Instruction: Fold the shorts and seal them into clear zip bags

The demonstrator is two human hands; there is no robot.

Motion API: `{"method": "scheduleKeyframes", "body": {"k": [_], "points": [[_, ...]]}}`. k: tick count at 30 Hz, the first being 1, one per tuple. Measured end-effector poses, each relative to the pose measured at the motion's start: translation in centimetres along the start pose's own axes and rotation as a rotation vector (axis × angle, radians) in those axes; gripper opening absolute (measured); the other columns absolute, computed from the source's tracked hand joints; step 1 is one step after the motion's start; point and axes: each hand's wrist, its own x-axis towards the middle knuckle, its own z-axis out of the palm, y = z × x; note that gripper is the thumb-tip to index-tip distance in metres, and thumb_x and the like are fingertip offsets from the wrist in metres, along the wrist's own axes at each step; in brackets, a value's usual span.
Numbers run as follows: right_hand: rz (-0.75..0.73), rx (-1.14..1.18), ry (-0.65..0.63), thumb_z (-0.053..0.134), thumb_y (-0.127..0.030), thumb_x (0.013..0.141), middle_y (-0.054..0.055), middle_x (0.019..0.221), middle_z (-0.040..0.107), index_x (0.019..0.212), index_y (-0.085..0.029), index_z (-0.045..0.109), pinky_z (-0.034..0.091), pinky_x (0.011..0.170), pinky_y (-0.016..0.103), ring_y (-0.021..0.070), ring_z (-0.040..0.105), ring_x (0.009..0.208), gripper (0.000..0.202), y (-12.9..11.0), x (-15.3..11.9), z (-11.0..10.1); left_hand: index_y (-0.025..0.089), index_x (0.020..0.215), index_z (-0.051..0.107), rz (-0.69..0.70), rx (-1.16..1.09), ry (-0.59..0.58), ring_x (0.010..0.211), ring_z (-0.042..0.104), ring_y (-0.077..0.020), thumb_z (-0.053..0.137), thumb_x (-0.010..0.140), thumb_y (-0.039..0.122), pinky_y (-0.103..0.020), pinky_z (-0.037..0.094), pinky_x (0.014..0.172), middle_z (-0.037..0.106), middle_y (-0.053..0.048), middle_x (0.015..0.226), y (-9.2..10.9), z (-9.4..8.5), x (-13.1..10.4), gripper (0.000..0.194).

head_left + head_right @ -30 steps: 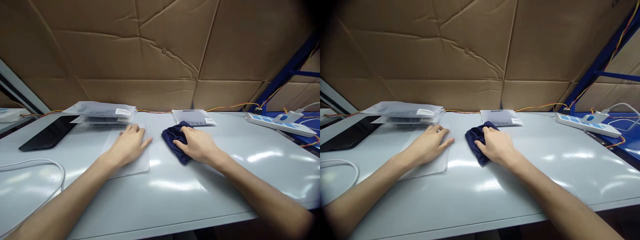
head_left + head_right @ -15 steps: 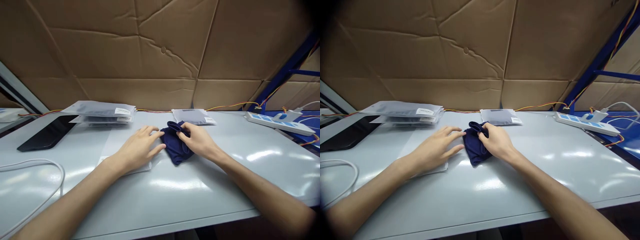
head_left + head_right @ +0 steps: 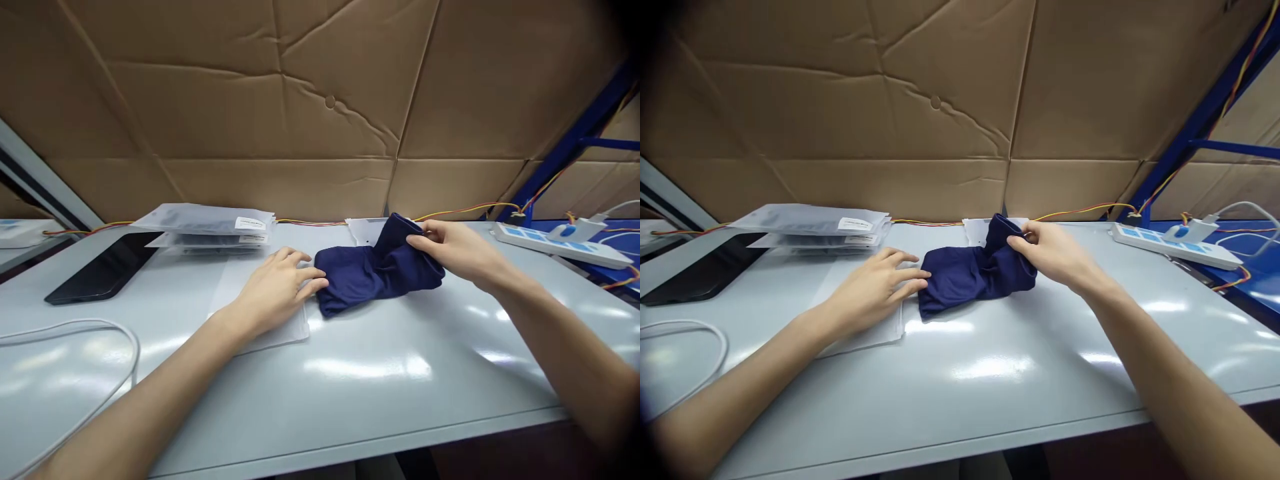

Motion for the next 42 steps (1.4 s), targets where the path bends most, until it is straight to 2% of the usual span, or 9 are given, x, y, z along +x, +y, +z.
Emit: {"method": "scheduleKeyframes", "body": {"k": [4, 7, 10, 15, 20, 30, 34, 39, 42], "points": [[0.023, -0.413, 0.078, 0.053, -0.047, 0.093, 0.007, 0.093, 0.077, 0.100, -0.021, 0.069, 0.047, 0.068, 0.038, 0.0268, 0.069, 0.082, 0.031, 2.7, -0.7, -1.3, 0.026, 0.121, 0.076, 0.006, 0.071, 0.035, 0.127, 0.052, -0.0324, 0.044, 0.104, 0.044, -0.052, 0.046, 0.107, 0.066, -0.011, 0.131, 0.5, 0.1, 0.1, 0.040], [-0.037, -0.546, 0.179, 0.052, -0.044, 0.093, 0.013, 0.107, 0.076, 0.112, -0.016, 0.067, 0.051, 0.078, 0.043, 0.0325, 0.069, 0.097, 0.037, 3.8, -0.9, -0.8, 0.019, 0.123, 0.073, 0.071, 0.069, 0.066, 0.127, 0.053, -0.0319, 0.044, 0.104, 0.043, -0.051, 0.047, 0.108, 0.065, -0.013, 0.132, 1.5, 0.2, 0.1, 0.042], [-0.221, -0.520, 0.167, 0.052, -0.040, 0.095, 0.014, 0.114, 0.073, 0.110, -0.017, 0.068, 0.051, 0.091, 0.044, 0.0318, 0.066, 0.108, 0.032, 3.9, -0.3, 0.6, 0.021, 0.131, 0.068, 0.168, 0.011, 0.059, 0.130, 0.052, -0.0305, 0.049, 0.102, 0.047, -0.050, 0.048, 0.108, 0.063, -0.011, 0.137, 2.4, 0.2, -0.1, 0.043], [-0.428, -0.472, -0.021, 0.050, -0.037, 0.097, 0.011, 0.104, 0.071, 0.104, -0.022, 0.069, 0.051, 0.089, 0.042, 0.0285, 0.066, 0.101, 0.025, 4.0, 1.2, 3.1, 0.024, 0.136, 0.064, 0.226, -0.026, -0.006, 0.128, 0.054, -0.0297, 0.056, 0.099, 0.048, -0.050, 0.049, 0.107, 0.064, -0.008, 0.137, 2.8, 0.4, -0.4, 0.044], [-0.408, -0.394, -0.072, 0.049, -0.037, 0.098, 0.011, 0.106, 0.070, 0.106, -0.021, 0.070, 0.051, 0.092, 0.043, 0.0283, 0.064, 0.102, 0.028, 5.0, 1.1, 3.6, 0.023, 0.129, 0.068, 0.204, -0.019, 0.007, 0.126, 0.056, -0.0296, 0.056, 0.100, 0.042, -0.051, 0.050, 0.105, 0.066, -0.008, 0.134, 2.8, 0.5, -0.2, 0.037], [-0.286, -0.349, -0.017, 0.051, -0.041, 0.097, 0.012, 0.108, 0.068, 0.105, -0.019, 0.072, 0.048, 0.099, 0.044, 0.0291, 0.060, 0.110, 0.031, 6.6, 1.1, 3.1, 0.021, 0.120, 0.070, 0.178, -0.029, 0.028, 0.123, 0.057, -0.0280, 0.048, 0.101, 0.030, -0.049, 0.050, 0.104, 0.069, -0.007, 0.127, 2.9, 0.6, -0.1, 0.031], [-0.292, -0.367, -0.011, 0.052, -0.040, 0.097, 0.012, 0.109, 0.068, 0.107, -0.019, 0.072, 0.046, 0.102, 0.045, 0.0303, 0.059, 0.113, 0.030, 6.1, 0.8, 3.7, 0.020, 0.122, 0.068, 0.154, -0.030, 0.021, 0.125, 0.056, -0.0281, 0.047, 0.097, 0.022, -0.049, 0.049, 0.105, 0.068, -0.007, 0.129, 2.9, 0.5, -0.1, 0.032], [-0.338, -0.400, -0.047, 0.049, -0.037, 0.099, 0.012, 0.111, 0.067, 0.113, -0.020, 0.071, 0.048, 0.100, 0.044, 0.0292, 0.061, 0.111, 0.031, 4.7, 0.0, 4.3, 0.018, 0.131, 0.060, 0.132, -0.038, 0.039, 0.125, 0.055, -0.0276, 0.047, 0.086, 0.009, -0.048, 0.049, 0.104, 0.064, -0.009, 0.134, 3.3, 0.2, -0.3, 0.048], [-0.394, -0.402, -0.092, 0.049, -0.033, 0.099, 0.013, 0.113, 0.066, 0.121, -0.021, 0.071, 0.050, 0.099, 0.044, 0.0291, 0.061, 0.109, 0.033, 3.7, -0.5, 4.6, 0.019, 0.135, 0.057, 0.171, -0.065, 0.070, 0.125, 0.054, -0.0276, 0.051, 0.088, 0.015, -0.046, 0.048, 0.104, 0.062, -0.009, 0.135, 3.9, 0.1, -0.3, 0.047]]}}
